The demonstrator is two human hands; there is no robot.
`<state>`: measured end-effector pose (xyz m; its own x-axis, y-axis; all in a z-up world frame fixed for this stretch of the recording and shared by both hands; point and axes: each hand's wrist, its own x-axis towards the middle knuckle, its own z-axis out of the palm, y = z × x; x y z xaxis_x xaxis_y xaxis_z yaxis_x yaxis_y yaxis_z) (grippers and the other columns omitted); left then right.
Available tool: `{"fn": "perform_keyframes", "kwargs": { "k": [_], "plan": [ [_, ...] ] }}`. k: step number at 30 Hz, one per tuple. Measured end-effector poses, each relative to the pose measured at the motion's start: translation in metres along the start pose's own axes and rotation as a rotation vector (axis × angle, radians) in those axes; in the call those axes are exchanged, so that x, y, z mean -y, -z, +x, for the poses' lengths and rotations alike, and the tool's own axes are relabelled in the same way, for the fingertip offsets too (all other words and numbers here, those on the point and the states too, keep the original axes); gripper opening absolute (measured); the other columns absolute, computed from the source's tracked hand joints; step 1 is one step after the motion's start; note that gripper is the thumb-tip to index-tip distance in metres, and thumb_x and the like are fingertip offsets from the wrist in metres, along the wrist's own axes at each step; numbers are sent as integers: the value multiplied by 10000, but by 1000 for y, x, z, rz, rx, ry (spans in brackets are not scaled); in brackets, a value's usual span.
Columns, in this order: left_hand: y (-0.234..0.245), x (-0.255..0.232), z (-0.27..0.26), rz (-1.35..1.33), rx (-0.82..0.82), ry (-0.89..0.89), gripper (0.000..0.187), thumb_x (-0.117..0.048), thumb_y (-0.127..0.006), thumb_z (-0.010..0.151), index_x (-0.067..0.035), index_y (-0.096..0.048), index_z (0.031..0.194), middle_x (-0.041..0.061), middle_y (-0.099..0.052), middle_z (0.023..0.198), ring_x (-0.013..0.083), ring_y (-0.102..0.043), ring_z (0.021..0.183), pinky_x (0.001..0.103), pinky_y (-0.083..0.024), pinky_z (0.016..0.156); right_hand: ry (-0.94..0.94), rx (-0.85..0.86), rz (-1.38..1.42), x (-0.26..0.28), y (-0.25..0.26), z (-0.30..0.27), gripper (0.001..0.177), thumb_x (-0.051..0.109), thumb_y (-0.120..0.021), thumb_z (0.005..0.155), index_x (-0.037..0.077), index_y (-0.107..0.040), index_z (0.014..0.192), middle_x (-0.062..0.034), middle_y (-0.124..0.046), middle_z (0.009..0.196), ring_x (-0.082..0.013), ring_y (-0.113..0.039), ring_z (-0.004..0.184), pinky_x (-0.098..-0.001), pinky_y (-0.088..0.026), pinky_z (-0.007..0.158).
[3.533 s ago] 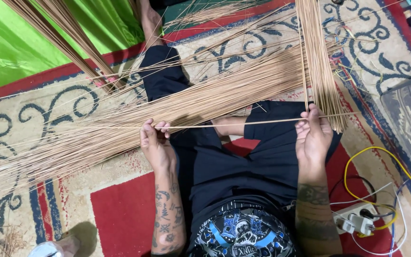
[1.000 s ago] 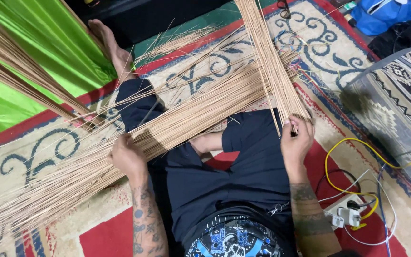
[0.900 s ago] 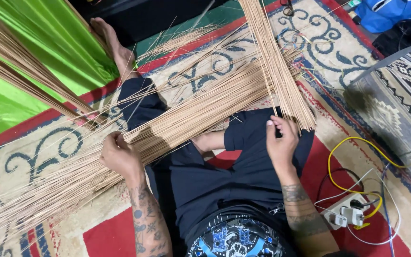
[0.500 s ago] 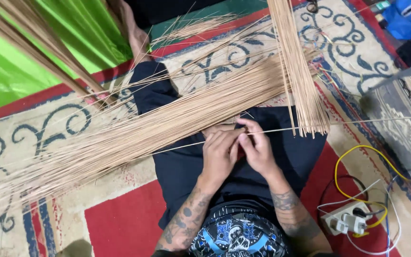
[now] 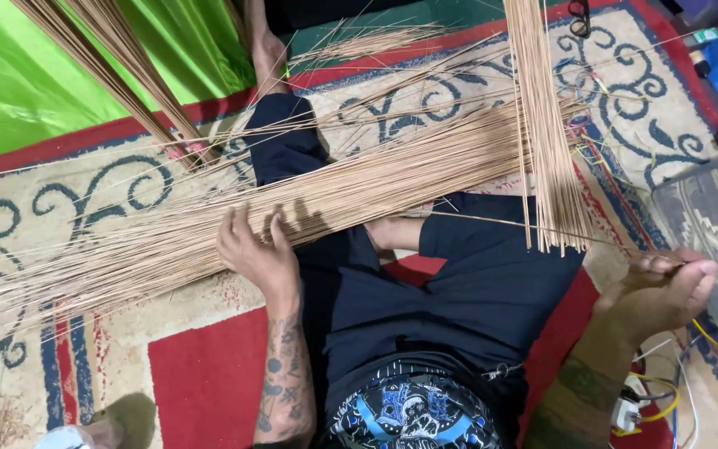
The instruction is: Organizing and bundling long, thin wooden sticks while sitting on the floor.
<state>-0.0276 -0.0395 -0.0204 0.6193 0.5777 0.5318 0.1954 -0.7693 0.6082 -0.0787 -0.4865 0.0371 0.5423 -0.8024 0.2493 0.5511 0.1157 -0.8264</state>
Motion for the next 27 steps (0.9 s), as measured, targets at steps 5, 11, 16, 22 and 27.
{"fn": "perform_keyframes", "kwargs": {
  "k": [5, 11, 16, 22, 27],
  "plan": [
    [17, -40, -9, -341, 24, 116, 650, -165, -712, 963, -2, -369, 1492, 239, -421, 1499, 393, -405, 1419, 544, -334, 1166, -97, 16, 111, 3, -24, -19, 107, 158, -515, 1073, 105, -541, 983, 44, -552, 808, -25, -531, 685, -143, -454, 646],
    [2, -97, -72, -1454, 945, 368, 528, -6, -619, 960, 23, -473, 1467, 187, -613, 1406, 259, -618, 1277, 344, -501, 1084, -314, 349, 200, -41, -54, -85, 209, 217, -511, 1119, 66, -625, 1032, -28, -623, 837, -103, -586, 717, -221, -491, 653],
    [10, -127, -102, -1562, 986, 308, 260, 14, -576, 1021, 14, -640, 1273, 171, -656, 1375, 200, -655, 1181, 281, -529, 1021, -492, 750, 229, -65, -59, -114, 209, 121, -551, 1074, -48, -646, 1153, -140, -659, 1109, -148, -560, 871, -255, -496, 818],
    [-4, -83, -63, -1556, 590, 534, 177, -123, -582, 1040, 15, -619, 1143, 186, -730, 1154, 233, -716, 1025, 333, -572, 959, -533, 431, 398, -56, -29, -53, 125, 223, -654, 1035, 108, -700, 1055, 0, -643, 831, -109, -574, 730, -254, -460, 678],
    [0, -56, -31, -1550, 325, 577, 211, -167, -621, 1030, 4, -623, 1154, 136, -702, 1058, 203, -677, 990, 335, -551, 971, -416, 330, 315, -30, -4, -20, 202, 208, -503, 1147, 146, -647, 1021, 64, -644, 779, -45, -596, 673, -197, -485, 685]
  ]
}}
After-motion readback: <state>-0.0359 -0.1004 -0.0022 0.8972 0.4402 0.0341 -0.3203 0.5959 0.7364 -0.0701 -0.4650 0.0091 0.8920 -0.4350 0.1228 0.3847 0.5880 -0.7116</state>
